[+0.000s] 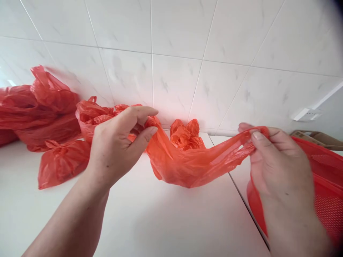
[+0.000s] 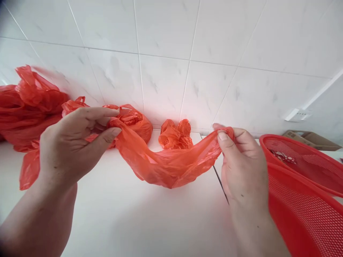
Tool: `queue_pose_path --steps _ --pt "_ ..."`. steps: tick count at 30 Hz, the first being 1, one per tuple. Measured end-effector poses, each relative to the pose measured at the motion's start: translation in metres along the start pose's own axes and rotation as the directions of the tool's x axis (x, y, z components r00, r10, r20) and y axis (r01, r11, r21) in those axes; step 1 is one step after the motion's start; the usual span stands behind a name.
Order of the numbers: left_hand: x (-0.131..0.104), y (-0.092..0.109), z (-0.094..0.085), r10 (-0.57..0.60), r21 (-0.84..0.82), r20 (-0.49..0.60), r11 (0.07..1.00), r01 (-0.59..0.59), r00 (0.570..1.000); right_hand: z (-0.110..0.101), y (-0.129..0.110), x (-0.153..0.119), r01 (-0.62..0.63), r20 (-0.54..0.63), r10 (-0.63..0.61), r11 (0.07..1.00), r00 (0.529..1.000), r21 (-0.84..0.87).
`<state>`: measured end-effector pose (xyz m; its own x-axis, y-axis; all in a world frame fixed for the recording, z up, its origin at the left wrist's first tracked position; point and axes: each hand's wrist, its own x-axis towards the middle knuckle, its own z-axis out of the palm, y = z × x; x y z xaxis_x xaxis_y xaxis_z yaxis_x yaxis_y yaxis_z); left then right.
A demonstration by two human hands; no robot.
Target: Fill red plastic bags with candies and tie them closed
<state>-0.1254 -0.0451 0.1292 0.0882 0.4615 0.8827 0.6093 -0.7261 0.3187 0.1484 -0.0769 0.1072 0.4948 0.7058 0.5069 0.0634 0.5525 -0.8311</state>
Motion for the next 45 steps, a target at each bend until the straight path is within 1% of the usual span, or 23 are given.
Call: queue_pose_path --steps 2,5,7,9,11,12,15,16,17,20,22,23,25,27,29,31,32,35,37,39,43,44,45 --pt "0.002 0.001 0.001 0.080 0.091 0.004 0.993 -0.080 0.997 0.002 0.013 -0.002 -0.117 0.012 0.117 0.980 0.993 0.162" --pt "0.006 0.001 0.004 0.115 0.127 0.025 0.985 -0.118 0.993 0.009 0.030 0.000 -0.367 0.118 0.348 0.874 0.930 0.318" --pt "0.007 0.003 0.008 0.108 0.098 0.047 0.989 -0.112 0.993 0.016 0.036 -0.001 -0.444 0.238 0.382 0.835 0.893 0.326" --pt "0.007 0.009 0.015 0.069 0.009 0.105 0.997 -0.071 0.992 0.024 0.036 -0.009 -0.453 0.352 0.353 0.853 0.867 0.260" --pt "0.006 0.016 0.023 -0.001 -0.123 0.201 0.992 0.026 0.980 0.031 0.032 -0.020 -0.443 0.454 0.341 0.886 0.823 0.136" --pt "0.004 0.020 0.028 -0.037 -0.200 0.260 0.976 0.091 0.965 0.035 0.030 -0.026 -0.443 0.526 0.351 0.895 0.775 0.055" --pt "-0.001 0.026 0.040 -0.074 -0.428 0.425 0.862 0.272 0.902 0.044 0.026 -0.037 -0.416 0.721 0.405 0.892 0.562 -0.177" --pt "-0.005 0.026 0.042 -0.072 -0.479 0.447 0.822 0.307 0.892 0.046 0.027 -0.038 -0.402 0.739 0.425 0.887 0.523 -0.226" --pt "-0.008 0.024 0.044 -0.077 -0.510 0.435 0.800 0.316 0.897 0.048 0.029 -0.038 -0.399 0.729 0.449 0.879 0.516 -0.259" --pt "-0.023 0.014 0.048 -0.095 -0.474 0.258 0.855 0.212 0.961 0.051 0.037 -0.033 -0.444 0.609 0.518 0.850 0.600 -0.285" --pt "-0.034 0.008 0.052 -0.026 -0.400 0.221 0.909 0.115 0.975 0.052 0.044 -0.031 -0.469 0.560 0.534 0.841 0.634 -0.270" --pt "-0.040 0.006 0.055 0.028 -0.373 0.260 0.925 0.073 0.965 0.053 0.047 -0.032 -0.485 0.552 0.535 0.838 0.640 -0.249" --pt "-0.048 0.004 0.062 0.110 -0.319 0.385 0.948 0.020 0.917 0.053 0.053 -0.034 -0.525 0.533 0.531 0.832 0.659 -0.181" --pt "-0.054 0.003 0.069 0.108 -0.258 0.474 0.966 0.021 0.874 0.051 0.059 -0.035 -0.540 0.529 0.518 0.832 0.672 -0.129" --pt "-0.057 0.002 0.074 0.012 -0.232 0.492 0.966 0.118 0.870 0.044 0.065 -0.034 -0.527 0.585 0.493 0.840 0.644 -0.127" --pt "-0.059 -0.001 0.078 -0.135 -0.272 0.472 0.918 0.289 0.871 0.034 0.069 -0.030 -0.501 0.693 0.449 0.853 0.564 -0.145" --pt "-0.061 -0.004 0.079 -0.210 -0.308 0.483 0.868 0.390 0.850 0.028 0.071 -0.027 -0.477 0.737 0.424 0.865 0.527 -0.157" --pt "-0.067 -0.011 0.084 -0.327 -0.409 0.622 0.639 0.651 0.711 0.014 0.073 -0.023 -0.341 0.818 0.362 0.914 0.447 -0.218" --pt "-0.071 -0.014 0.086 -0.347 -0.427 0.689 0.515 0.744 0.636 0.012 0.074 -0.024 -0.249 0.826 0.357 0.930 0.436 -0.271" --pt "-0.074 -0.013 0.087 -0.385 -0.431 0.681 0.478 0.766 0.623 0.018 0.073 -0.030 -0.207 0.788 0.377 0.926 0.487 -0.315" --pt "-0.077 -0.006 0.082 -0.409 -0.411 0.660 0.505 0.759 0.630 0.036 0.074 -0.042 -0.154 0.563 0.401 0.887 0.722 -0.435" --pt "-0.077 -0.004 0.080 -0.407 -0.386 0.657 0.541 0.747 0.634 0.039 0.075 -0.043 -0.130 0.509 0.386 0.875 0.769 -0.467" --pt "-0.077 -0.002 0.078 -0.404 -0.350 0.654 0.588 0.729 0.640 0.041 0.076 -0.045 -0.116 0.472 0.378 0.862 0.796 -0.494"
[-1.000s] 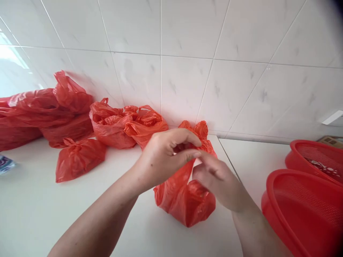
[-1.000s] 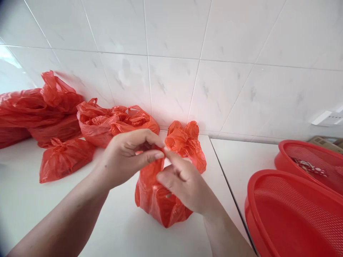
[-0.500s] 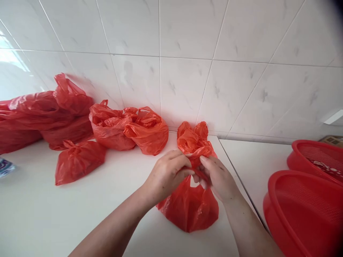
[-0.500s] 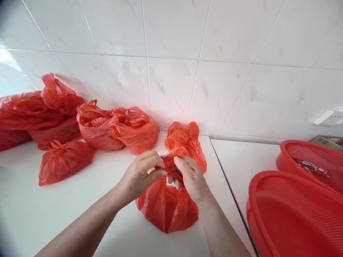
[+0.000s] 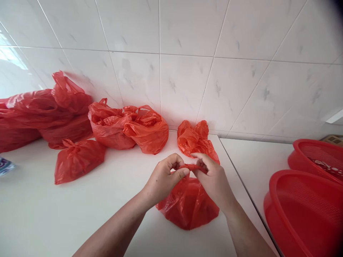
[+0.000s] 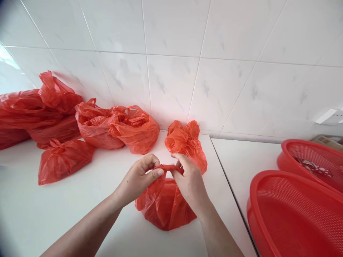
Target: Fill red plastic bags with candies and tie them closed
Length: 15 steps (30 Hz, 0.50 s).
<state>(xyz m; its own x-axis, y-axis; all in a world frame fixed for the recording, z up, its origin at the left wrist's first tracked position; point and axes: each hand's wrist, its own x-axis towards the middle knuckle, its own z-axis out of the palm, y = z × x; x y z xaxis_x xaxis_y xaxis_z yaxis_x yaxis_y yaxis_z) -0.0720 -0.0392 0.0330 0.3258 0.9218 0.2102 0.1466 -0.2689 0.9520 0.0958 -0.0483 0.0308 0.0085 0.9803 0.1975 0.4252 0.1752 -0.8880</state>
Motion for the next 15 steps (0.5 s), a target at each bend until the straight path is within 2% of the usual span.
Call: queue_pose_path --steps 2,4,6,7,10,13,15 --pt "-0.004 0.001 -0.001 0.015 0.154 -0.008 0.988 -0.013 1.000 0.000 0.001 -0.001 -0.029 0.016 0.029 0.999 0.999 0.021" --pt "-0.009 0.000 -0.002 0.054 0.289 -0.013 0.956 -0.048 0.998 -0.003 0.004 -0.003 -0.092 0.127 0.073 0.985 0.989 0.148" --pt "-0.013 -0.002 -0.004 0.139 0.367 -0.006 0.922 -0.127 0.990 -0.008 0.008 -0.006 -0.140 0.217 0.078 0.948 0.973 0.287" --pt "-0.016 -0.003 -0.006 0.186 0.387 0.004 0.906 -0.173 0.982 -0.010 0.011 -0.007 -0.147 0.225 0.073 0.930 0.972 0.336" --pt "-0.030 -0.007 -0.011 0.249 0.409 0.040 0.879 -0.244 0.968 -0.013 0.020 -0.009 -0.144 0.092 0.119 0.924 0.989 0.353" --pt "-0.048 -0.014 -0.022 0.150 0.390 0.061 0.906 -0.162 0.987 -0.016 0.033 -0.012 -0.196 -0.115 0.234 0.943 0.965 0.269" --pt "-0.061 -0.022 -0.034 0.052 0.335 0.081 0.939 -0.076 0.995 -0.022 0.046 -0.018 -0.155 -0.139 0.194 0.956 0.971 0.251"
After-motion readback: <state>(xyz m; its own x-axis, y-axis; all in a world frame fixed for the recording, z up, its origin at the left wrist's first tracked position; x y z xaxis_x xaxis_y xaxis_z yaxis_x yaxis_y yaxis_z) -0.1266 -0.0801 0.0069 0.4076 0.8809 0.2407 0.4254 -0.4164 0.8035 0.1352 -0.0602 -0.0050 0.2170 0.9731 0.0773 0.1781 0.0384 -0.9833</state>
